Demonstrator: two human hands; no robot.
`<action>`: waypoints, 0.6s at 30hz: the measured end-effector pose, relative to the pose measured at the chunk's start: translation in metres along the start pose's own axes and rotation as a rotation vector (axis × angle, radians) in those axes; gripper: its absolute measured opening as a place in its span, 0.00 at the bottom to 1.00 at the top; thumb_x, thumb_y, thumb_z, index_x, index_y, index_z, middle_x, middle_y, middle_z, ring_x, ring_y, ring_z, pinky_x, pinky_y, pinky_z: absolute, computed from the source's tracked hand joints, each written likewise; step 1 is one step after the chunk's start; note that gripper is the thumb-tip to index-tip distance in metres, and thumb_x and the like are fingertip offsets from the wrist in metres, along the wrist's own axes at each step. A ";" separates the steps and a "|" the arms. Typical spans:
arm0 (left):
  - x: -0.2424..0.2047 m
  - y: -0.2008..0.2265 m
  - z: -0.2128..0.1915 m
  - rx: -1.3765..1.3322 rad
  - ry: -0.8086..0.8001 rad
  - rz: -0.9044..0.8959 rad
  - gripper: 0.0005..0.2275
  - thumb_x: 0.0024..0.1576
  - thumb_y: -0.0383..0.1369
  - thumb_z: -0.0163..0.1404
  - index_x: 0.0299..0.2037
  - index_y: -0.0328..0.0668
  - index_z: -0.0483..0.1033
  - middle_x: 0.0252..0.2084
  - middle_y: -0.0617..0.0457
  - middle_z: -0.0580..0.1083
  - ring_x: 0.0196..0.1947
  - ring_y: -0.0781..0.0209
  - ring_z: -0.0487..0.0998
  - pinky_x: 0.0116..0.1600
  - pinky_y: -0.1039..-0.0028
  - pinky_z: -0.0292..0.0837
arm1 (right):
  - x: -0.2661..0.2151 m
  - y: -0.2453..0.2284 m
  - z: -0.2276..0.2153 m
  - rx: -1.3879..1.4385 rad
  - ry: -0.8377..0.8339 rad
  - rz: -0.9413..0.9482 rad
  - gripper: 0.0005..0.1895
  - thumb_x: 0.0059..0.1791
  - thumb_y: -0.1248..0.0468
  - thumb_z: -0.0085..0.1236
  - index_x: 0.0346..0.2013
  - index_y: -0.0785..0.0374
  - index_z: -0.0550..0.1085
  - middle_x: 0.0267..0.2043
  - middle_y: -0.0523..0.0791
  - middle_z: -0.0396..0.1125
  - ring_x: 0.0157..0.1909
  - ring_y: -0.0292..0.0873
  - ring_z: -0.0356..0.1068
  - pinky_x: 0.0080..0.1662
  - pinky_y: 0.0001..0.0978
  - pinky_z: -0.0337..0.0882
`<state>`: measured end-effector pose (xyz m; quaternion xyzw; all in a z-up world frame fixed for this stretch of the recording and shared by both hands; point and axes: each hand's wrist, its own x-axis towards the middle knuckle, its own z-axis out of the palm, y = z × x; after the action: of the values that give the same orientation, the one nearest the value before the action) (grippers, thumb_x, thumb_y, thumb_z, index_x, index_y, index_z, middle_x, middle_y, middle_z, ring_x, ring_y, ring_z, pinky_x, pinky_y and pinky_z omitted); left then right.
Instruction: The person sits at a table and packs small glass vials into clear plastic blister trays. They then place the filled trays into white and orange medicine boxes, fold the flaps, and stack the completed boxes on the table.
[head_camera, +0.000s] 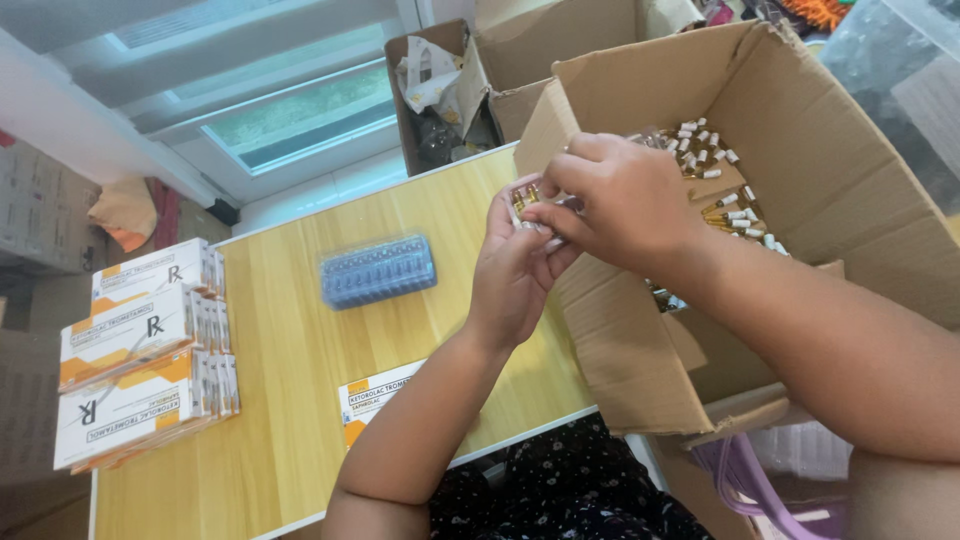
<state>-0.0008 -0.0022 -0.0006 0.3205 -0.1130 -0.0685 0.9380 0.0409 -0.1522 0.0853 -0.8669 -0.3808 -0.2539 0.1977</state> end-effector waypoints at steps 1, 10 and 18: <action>0.000 -0.002 0.001 0.011 0.012 0.010 0.23 0.63 0.21 0.35 0.69 0.41 0.51 0.65 0.42 0.64 0.62 0.51 0.72 0.67 0.57 0.72 | -0.001 0.006 -0.001 0.002 0.023 -0.037 0.13 0.45 0.53 0.70 0.30 0.57 0.78 0.34 0.45 0.69 0.37 0.50 0.73 0.35 0.43 0.70; 0.008 -0.004 -0.002 0.025 0.142 0.014 0.24 0.59 0.20 0.35 0.67 0.46 0.51 0.65 0.36 0.64 0.60 0.40 0.73 0.62 0.58 0.73 | -0.008 0.139 -0.023 -0.074 0.066 0.577 0.13 0.64 0.56 0.57 0.45 0.65 0.75 0.40 0.53 0.73 0.42 0.53 0.73 0.46 0.47 0.71; 0.005 0.007 -0.002 -0.027 0.133 0.008 0.23 0.60 0.23 0.37 0.67 0.48 0.51 0.66 0.35 0.63 0.62 0.36 0.72 0.63 0.57 0.73 | -0.053 0.177 0.074 -0.541 -1.192 0.770 0.26 0.39 0.49 0.74 0.50 0.51 0.82 0.51 0.45 0.77 0.53 0.49 0.77 0.51 0.45 0.77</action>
<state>0.0049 0.0037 0.0030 0.3111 -0.0509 -0.0447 0.9480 0.1660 -0.2543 -0.0307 -0.9473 -0.0182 0.2599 -0.1862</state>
